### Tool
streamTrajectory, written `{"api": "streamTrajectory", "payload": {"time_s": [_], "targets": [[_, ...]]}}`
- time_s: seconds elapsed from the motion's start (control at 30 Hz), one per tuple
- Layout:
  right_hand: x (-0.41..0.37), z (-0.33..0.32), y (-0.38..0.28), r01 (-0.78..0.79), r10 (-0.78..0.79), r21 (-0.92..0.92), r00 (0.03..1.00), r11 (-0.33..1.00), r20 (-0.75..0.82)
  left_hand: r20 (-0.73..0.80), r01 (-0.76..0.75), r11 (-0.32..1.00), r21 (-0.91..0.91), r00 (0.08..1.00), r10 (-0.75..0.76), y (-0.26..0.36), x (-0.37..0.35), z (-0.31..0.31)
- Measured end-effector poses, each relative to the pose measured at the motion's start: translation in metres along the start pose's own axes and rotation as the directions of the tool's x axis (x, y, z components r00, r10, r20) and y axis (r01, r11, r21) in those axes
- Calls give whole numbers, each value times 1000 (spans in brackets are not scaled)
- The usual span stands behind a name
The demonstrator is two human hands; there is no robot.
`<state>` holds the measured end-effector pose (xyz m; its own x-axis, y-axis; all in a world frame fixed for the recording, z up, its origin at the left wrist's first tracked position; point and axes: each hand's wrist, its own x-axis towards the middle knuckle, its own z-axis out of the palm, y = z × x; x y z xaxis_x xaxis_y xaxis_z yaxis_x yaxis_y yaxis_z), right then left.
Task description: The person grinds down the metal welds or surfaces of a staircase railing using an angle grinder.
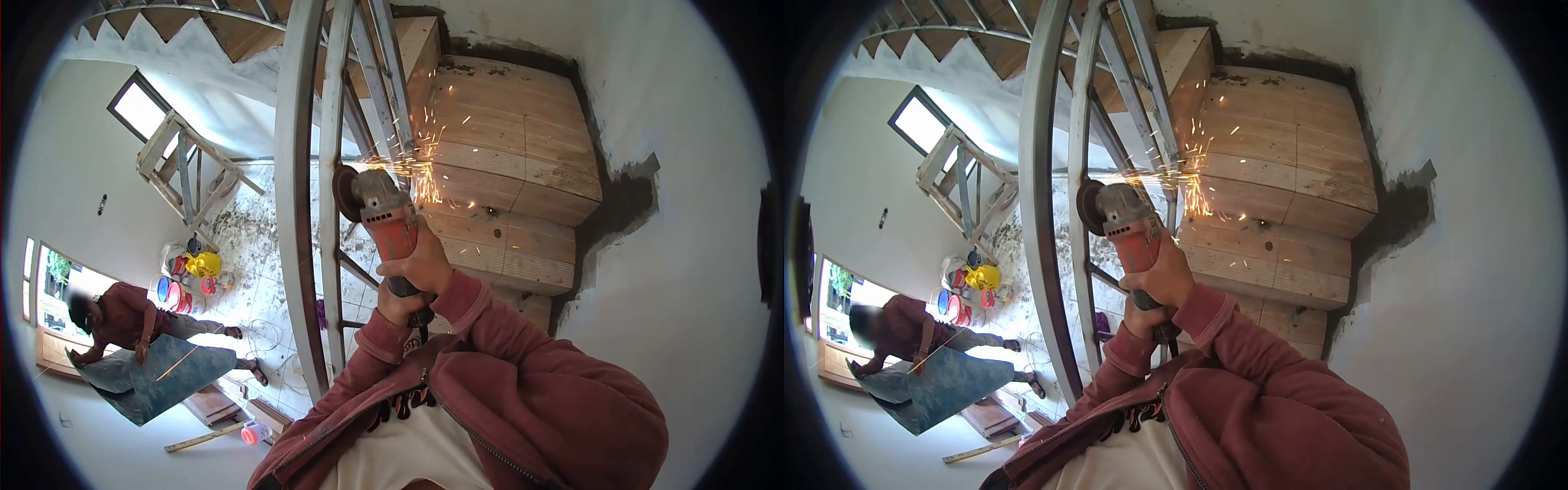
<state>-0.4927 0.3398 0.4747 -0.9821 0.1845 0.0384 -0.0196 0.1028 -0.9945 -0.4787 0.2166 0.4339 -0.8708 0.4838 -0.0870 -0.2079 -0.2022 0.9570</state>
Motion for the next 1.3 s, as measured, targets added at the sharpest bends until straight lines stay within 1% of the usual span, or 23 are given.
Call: {"api": "streamTrajectory", "payload": {"time_s": [0.03, 0.07, 0.13, 0.17, 0.23, 0.27, 0.37, 0.43, 0.5, 0.57, 0.63, 0.7, 0.73, 0.77, 0.83, 0.87, 0.9, 0.97, 1.0, 1.1, 1.13, 1.2, 1.3], "targets": [[0, 0, 1, 21, -21, 13, 1000, 1000, -2, 16, 63, 998, 21, 998, -63, 0, -1, -1], [-2, 1, 3, 21, -21, 13, 1000, 1000, -3, 16, 63, 998, 21, 998, -63, -2, -3, 0], [0, 2, 5, 73, -73, 30, 997, 997, -4, -19, -102, 995, 19, 995, 103, -2, 1, 3], [4, 2, 5, 79, -78, 30, 997, 996, -7, -15, -107, 994, 21, 994, 107, 1, 4, 1], [4, 4, 8, 68, -67, 51, 998, 996, -20, -12, -5, 987, 159, 1000, 7, 2, 1, -3], [1, 5, 8, 59, -58, 52, 998, 997, -17, -17, 3, 988, 157, 1000, -1, 0, -3, -4], [4, 1, 7, 19, -19, -23, 1000, 1000, -6, -9, 13, 993, 114, 1000, -12, -5, 2, -2], [2, 3, 12, 19, -20, 25, 1000, 1000, 11, -64, -154, 973, -175, 987, 145, -10, 2, 7], [3, 2, 7, 27, -27, 1, 1000, 1000, 3, -58, -94, 989, -112, 994, 88, -10, 3, -5], [0, 3, 10, 43, -43, -23, 999, 999, -3, 23, 126, 987, 103, 991, -129, -9, 5, -15], [4, 4, 12, 71, -71, 2, 997, 997, -14, 24, 121, 992, 48, 992, -122, -6, 4, -6], [5, 4, 9, 49, -49, 8, 999, 999, -13, -72, -122, 992, -35, 990, 119, -8, 3, 2], [2, 4, 10, 12, -12, 12, 1000, 1000, -2, -65, -134, 986, -98, 990, 128, -10, 4, 1], [2, 4, 8, 2, -2, 11, 1000, 1000, -1, -68, -125, 987, -101, 991, 119, -10, 5, -2], [3, 0, 0, -20, 20, -8, 1000, 1000, 11, 0, 84, 995, -52, 996, -84, -11, 3, -10], [1, -3, -6, -16, 16, -49, 1000, 999, 14, 15, 130, 988, -80, 991, -129, -6, 2, -4], [-1, -5, -4, -12, 13, -48, 1000, 999, 9, 19, 128, 989, -77, 992, -127, -8, 1, 0], [-10, -3, 1, -12, 12, 11, 1000, 1000, -23, -58, 3, 1000, -21, 998, -4, -14, -7, 5], [-8, -3, 3, -10, 11, 12, 1000, 1000, -16, -45, -6, 1000, -11, 999, 5, -16, -7, 5], [-12, -3, 7, -16, 16, 17, 1000, 1000, -4, 16, 65, 996, -61, 998, -64, -19, -8, 0], [-10, -3, 6, -21, 21, 10, 1000, 1000, -4, 11, 63, 996, -62, 998, -62, -17, -7, -1], [-5, -2, 2, -20, 20, 1, 1000, 1000, 5, 4, 14, 999, 41, 1000, -15, -12, -4, -1], [-3, -1, 1, 1, -1, 17, 1000, 1000, 6, 15, 40, 999, 14, 999, -40, -3, -4, 2]]}}
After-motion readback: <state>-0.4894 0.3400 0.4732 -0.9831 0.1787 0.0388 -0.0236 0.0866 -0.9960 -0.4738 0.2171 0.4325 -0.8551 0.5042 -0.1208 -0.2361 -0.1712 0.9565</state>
